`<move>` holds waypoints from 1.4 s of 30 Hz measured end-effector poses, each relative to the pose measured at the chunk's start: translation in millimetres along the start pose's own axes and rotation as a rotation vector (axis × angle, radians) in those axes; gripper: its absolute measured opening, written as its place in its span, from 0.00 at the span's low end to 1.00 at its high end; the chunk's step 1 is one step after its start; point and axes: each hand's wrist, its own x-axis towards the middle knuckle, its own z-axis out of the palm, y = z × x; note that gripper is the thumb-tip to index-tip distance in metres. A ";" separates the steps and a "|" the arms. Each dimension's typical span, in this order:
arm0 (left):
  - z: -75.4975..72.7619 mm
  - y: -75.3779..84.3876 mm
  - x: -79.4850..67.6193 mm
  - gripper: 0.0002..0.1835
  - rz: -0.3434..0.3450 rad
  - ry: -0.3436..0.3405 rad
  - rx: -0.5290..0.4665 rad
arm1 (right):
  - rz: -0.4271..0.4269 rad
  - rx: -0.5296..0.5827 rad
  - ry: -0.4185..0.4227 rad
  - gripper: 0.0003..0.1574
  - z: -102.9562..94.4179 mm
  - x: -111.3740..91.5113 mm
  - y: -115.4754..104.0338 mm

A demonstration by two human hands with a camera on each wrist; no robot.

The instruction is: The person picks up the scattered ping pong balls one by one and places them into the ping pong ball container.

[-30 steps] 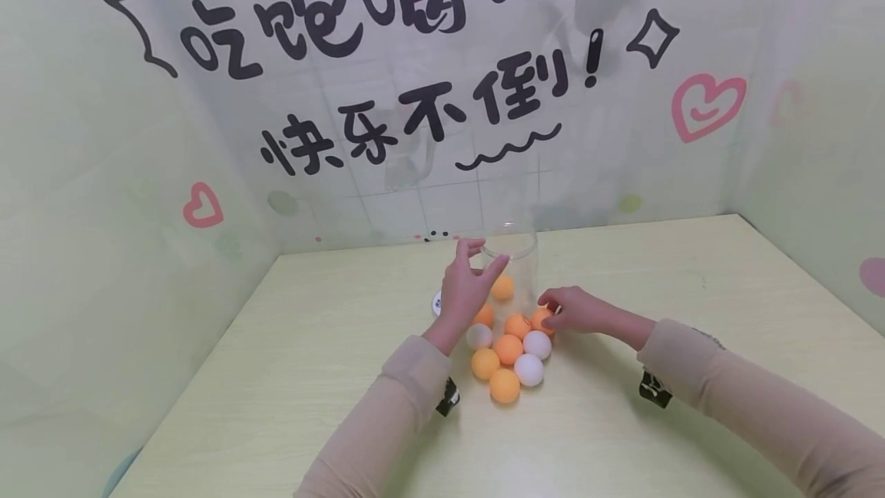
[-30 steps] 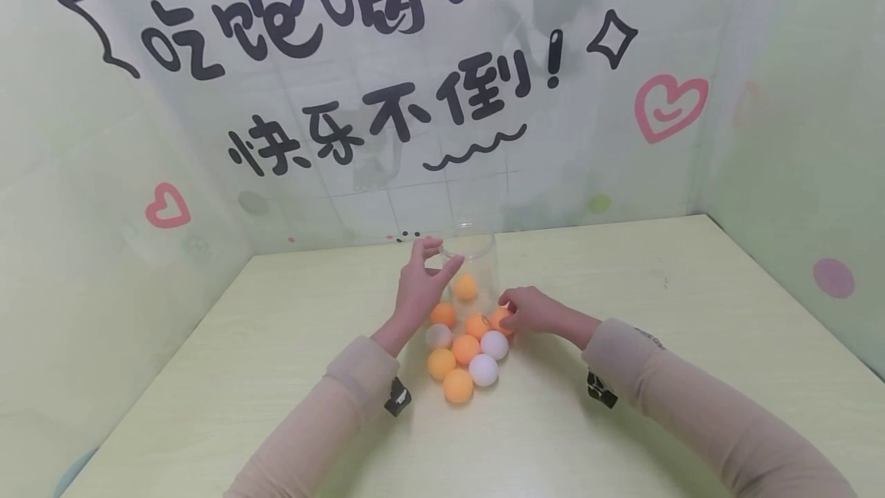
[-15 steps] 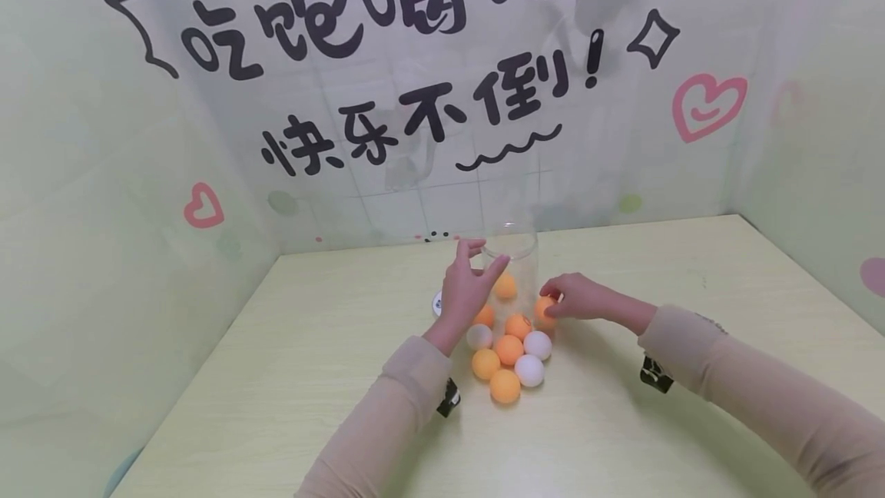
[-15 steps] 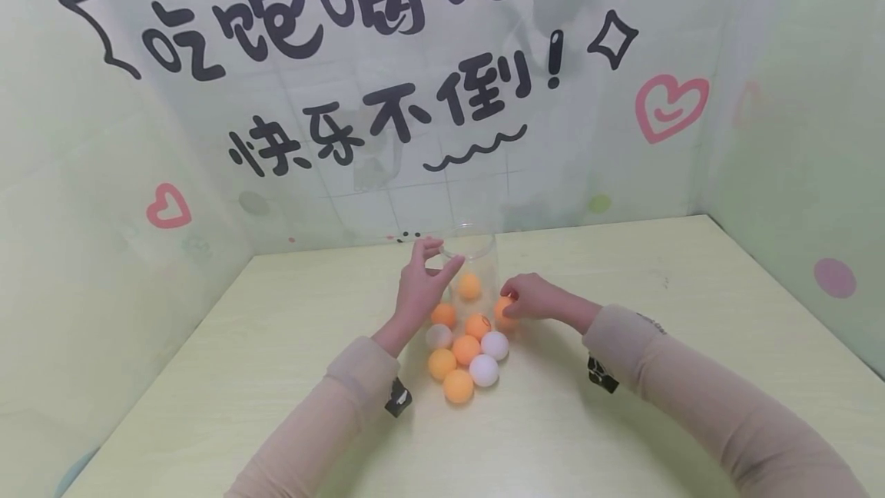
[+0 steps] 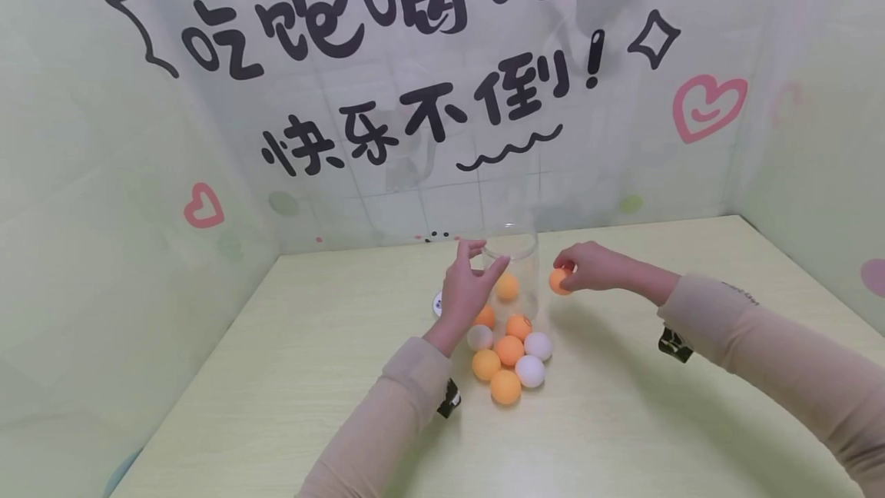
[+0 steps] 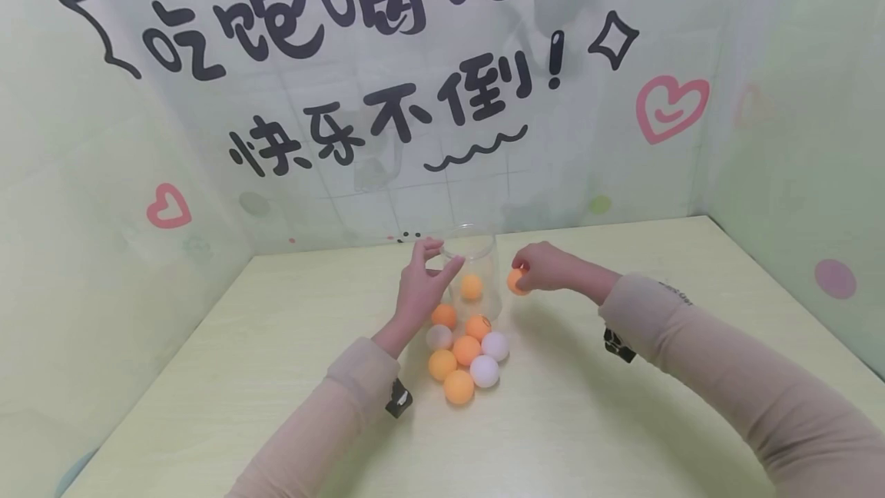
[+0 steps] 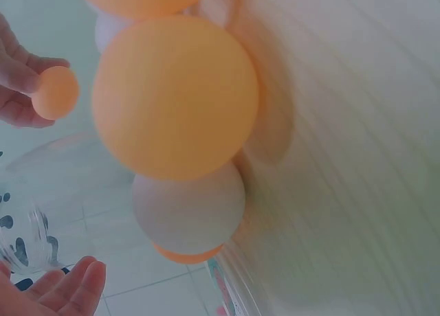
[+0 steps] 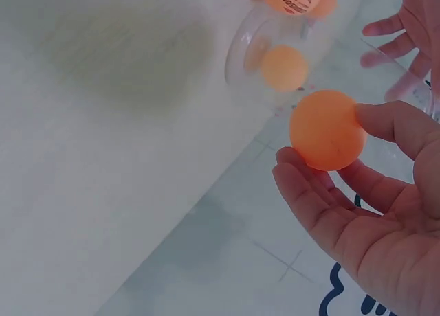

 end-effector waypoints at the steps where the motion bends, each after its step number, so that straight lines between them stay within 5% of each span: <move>1: 0.1 -0.1 0.2 0.30 -0.002 -0.001 -0.001 | -0.004 -0.004 0.006 0.20 -3.9 -1.0 -0.6; 10: 1.4 -0.6 0.8 0.31 0.007 0.003 0.004 | -0.044 -0.062 0.086 0.21 -37.2 -6.0 -12.4; 23: 1.5 0.6 0.4 0.28 0.013 0.015 0.015 | -0.111 -0.097 0.182 0.18 -59.0 2.0 -33.0; 42: 1.9 0.2 2.1 0.31 0.007 0.009 0.036 | -0.147 -0.195 0.143 0.21 -47.0 29.7 -61.7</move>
